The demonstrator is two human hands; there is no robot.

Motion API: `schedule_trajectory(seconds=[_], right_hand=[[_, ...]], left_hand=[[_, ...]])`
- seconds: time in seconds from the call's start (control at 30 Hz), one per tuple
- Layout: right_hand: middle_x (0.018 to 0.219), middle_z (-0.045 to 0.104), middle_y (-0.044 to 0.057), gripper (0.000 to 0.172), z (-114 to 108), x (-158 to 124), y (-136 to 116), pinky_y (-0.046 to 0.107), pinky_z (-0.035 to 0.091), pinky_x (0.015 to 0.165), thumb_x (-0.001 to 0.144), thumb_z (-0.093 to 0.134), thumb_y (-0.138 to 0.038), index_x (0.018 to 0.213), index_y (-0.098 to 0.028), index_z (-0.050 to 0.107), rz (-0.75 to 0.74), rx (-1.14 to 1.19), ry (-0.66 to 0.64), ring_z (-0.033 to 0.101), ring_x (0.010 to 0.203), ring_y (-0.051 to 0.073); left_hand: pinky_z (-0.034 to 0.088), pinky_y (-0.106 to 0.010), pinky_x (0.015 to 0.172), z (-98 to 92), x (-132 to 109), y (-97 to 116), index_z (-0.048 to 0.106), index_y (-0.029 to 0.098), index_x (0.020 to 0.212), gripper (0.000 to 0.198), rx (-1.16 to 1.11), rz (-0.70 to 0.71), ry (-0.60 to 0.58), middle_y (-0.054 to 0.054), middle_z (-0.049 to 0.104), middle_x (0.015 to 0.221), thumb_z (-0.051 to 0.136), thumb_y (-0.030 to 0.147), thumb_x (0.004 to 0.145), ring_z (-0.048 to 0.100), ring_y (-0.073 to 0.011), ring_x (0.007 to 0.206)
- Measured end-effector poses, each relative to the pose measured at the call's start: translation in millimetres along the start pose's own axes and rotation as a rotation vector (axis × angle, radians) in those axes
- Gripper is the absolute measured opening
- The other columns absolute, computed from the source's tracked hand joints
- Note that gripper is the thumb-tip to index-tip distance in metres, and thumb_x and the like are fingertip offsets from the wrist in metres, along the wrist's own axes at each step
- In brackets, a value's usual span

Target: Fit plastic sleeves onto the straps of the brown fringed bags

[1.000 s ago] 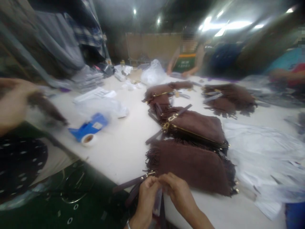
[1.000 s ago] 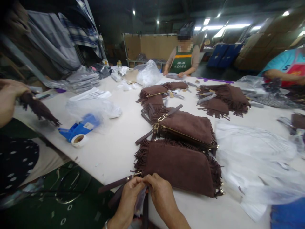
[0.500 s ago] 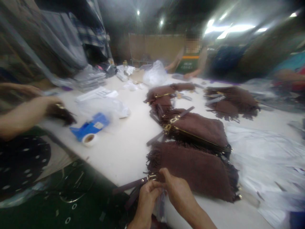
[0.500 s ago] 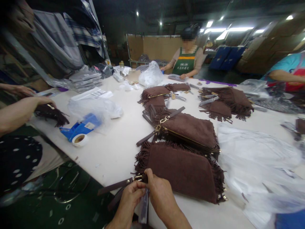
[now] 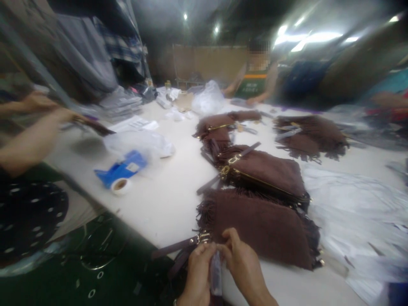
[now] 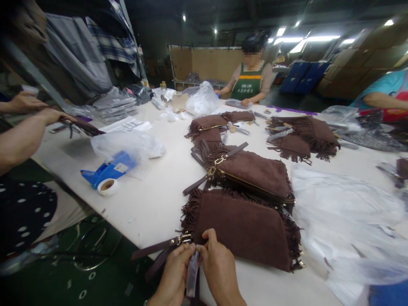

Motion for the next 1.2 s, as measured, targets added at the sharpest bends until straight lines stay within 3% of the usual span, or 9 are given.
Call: schedule_trajectory(seconds=[0.07,0.13,0.37,0.5,0.63,0.8,1.07,1.2], right_hand=[[0.063,0.066,-0.004,0.006,3,-6,8,0.023,0.035,0.053,0.091,0.050,-0.031,0.092,-0.025,0.048,0.062,0.039,0.028,0.065,0.058,0.018],[0.060,0.065,-0.004,0.015,8,-12,12,0.023,0.036,0.053,0.093,0.048,-0.037,0.083,-0.026,0.050,0.086,0.066,0.054,0.064,0.056,0.017],[0.084,0.068,0.004,0.028,15,-29,0,0.025,0.045,0.067,0.096,0.038,-0.036,0.085,-0.024,0.061,-0.079,0.134,0.256,0.065,0.075,0.018],[0.097,0.069,0.007,0.025,18,-36,1,0.026,0.050,0.073,0.093,0.041,-0.035,0.098,-0.022,0.063,-0.071,0.274,0.193,0.066,0.085,0.019],[0.098,0.070,0.006,0.028,28,-38,5,0.028,0.051,0.073,0.085,0.053,-0.034,0.110,-0.022,0.060,0.017,0.350,0.079,0.067,0.080,0.020],[0.094,0.071,0.006,0.023,36,-37,11,0.029,0.050,0.073,0.086,0.049,-0.034,0.103,-0.022,0.060,0.107,0.473,0.082,0.068,0.080,0.021],[0.101,0.070,0.009,0.027,34,-37,11,0.031,0.048,0.080,0.089,0.045,-0.040,0.102,-0.022,0.060,0.081,0.555,0.088,0.066,0.092,0.024],[0.101,0.070,0.009,0.026,32,-36,14,0.030,0.048,0.082,0.088,0.049,-0.040,0.102,-0.021,0.062,0.060,0.659,0.077,0.065,0.092,0.024]], left_hand=[[0.042,-0.026,0.061,0.6,-2,0,0.065,0.012,0.076,0.022,-0.013,-0.009,0.008,-0.005,0.064,0.071,0.071,0.034,0.074,0.058,-0.0149,0.063],[0.043,-0.026,0.061,0.0,-4,-1,0.064,0.012,0.077,0.021,-0.005,-0.010,0.027,-0.004,0.064,0.070,0.071,0.033,0.074,0.058,-0.0147,0.063],[0.043,-0.024,0.061,-3.6,-3,3,0.063,0.013,0.074,0.020,0.040,0.059,0.093,-0.002,0.063,0.069,0.073,0.029,0.070,0.058,-0.0142,0.065],[0.043,-0.024,0.058,-6.0,-3,5,0.062,0.013,0.070,0.022,0.099,0.074,0.115,-0.002,0.062,0.065,0.074,0.031,0.069,0.057,-0.0132,0.060],[0.044,-0.024,0.055,-4.8,-6,2,0.062,0.013,0.072,0.024,0.093,0.045,0.121,-0.001,0.061,0.064,0.074,0.033,0.067,0.057,-0.0130,0.056],[0.045,-0.024,0.056,-0.1,-11,4,0.063,0.013,0.075,0.023,0.091,0.020,0.134,-0.004,0.065,0.067,0.073,0.031,0.067,0.061,-0.0156,0.059],[0.049,-0.026,0.065,3.0,-19,6,0.065,0.013,0.080,0.024,0.092,-0.011,0.142,-0.007,0.068,0.079,0.074,0.030,0.066,0.065,-0.0186,0.073],[0.050,-0.026,0.068,-0.7,-15,-1,0.065,0.013,0.085,0.024,0.109,-0.097,0.104,-0.010,0.070,0.087,0.072,0.029,0.069,0.066,-0.0192,0.078]])
Point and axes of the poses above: each hand's wrist, its own x-axis towards the middle knuckle, its own z-axis out of the palm, y = z × x, the point moved 8 cm from there along x, towards the middle knuckle
